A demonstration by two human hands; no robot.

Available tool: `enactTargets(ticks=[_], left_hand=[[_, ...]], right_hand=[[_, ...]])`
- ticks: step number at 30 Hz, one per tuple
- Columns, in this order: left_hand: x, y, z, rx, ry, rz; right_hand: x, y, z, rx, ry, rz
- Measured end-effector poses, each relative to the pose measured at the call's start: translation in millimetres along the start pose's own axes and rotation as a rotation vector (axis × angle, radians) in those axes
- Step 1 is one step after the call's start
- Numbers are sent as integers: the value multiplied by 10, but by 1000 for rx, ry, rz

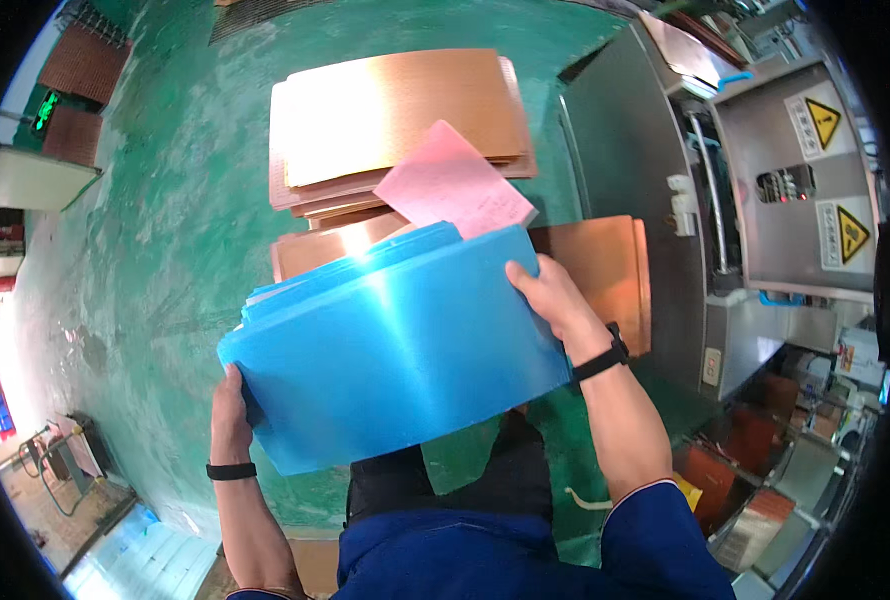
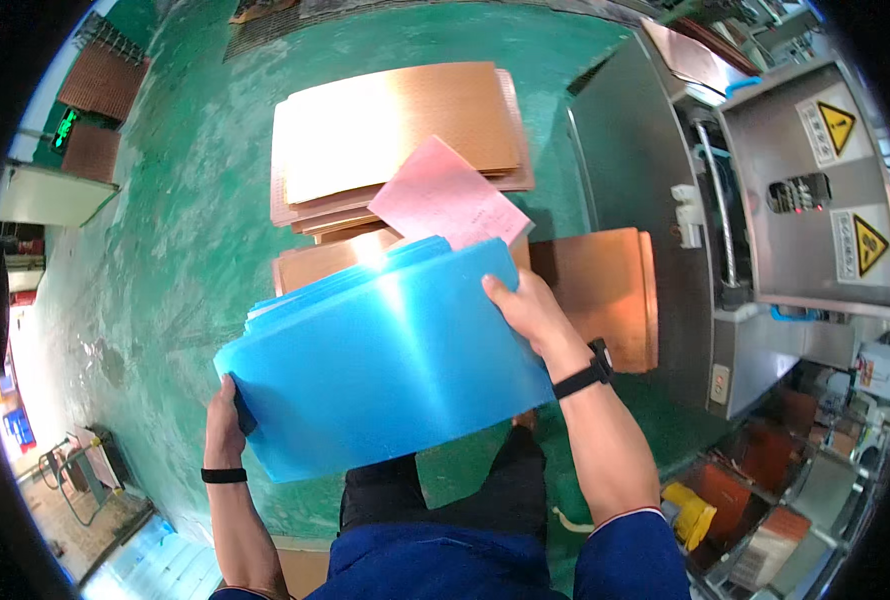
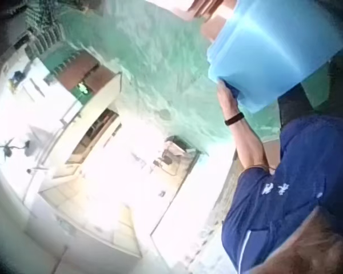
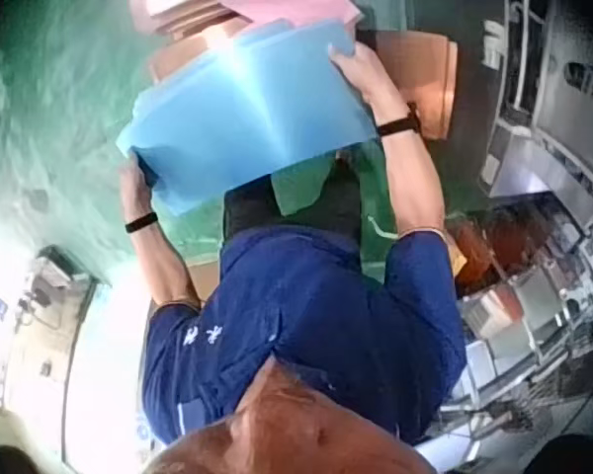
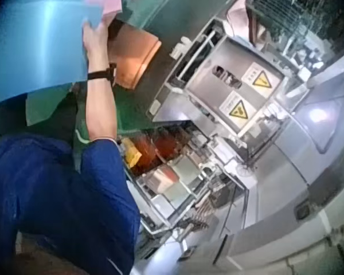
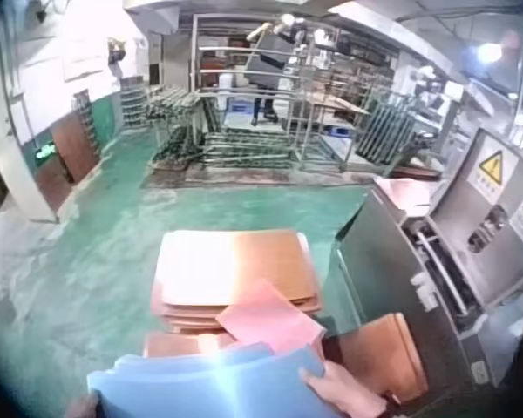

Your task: Picking up blue metal plates from a stack and feeding them onto a roller-based processing machine, then adjusting the machine's control knobs.

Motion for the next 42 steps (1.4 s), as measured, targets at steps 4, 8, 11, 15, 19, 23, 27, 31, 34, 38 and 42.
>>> enactTargets(ticks=[4,8,11,15,19,23,27,31,34,38,42], left_hand=[[312,-320,355,-50,-109,70],[871,-634,914,-101,-181,-211],[1480,-695,1424,5,-238,-276],[2607,-675,2246,105,-252,-541],[3750,-728,3155,284,-414,-546],[4929,-625,3788,665,-496,-507],[6341,-422,4438,541,-657,-797],[7771,-434,5143,564,-839,-835],[8540,-501,5344,667,-860,-932],[9680,-584,6543,805,-797,-1102],[10764,-766,7137,654,-1002,-993]], right_hand=[[-506,248,951,6,58,-129],[-1271,873,2083,136,228,-212],[-1773,1220,2896,219,252,-397],[-2718,1741,4085,221,408,-438],[-3654,2145,5332,99,564,-644],[-4617,2598,6198,-63,712,-632],[-5296,2455,7214,-377,772,-799],[-5968,2697,7860,-403,961,-886],[-6478,2825,8069,-385,1071,-928],[-7135,3039,8406,-375,1240,-880],[-7879,3121,8808,-369,1342,-909]])
Point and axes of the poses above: each hand's wrist, its own z-axis away from the middle knuckle, its own x-axis out of the palm, y = z × x, the point moved 3 cm from there along -z, towards the middle knuckle, and after that the axes turned 9 degrees about -z, right-handed, at the moved point
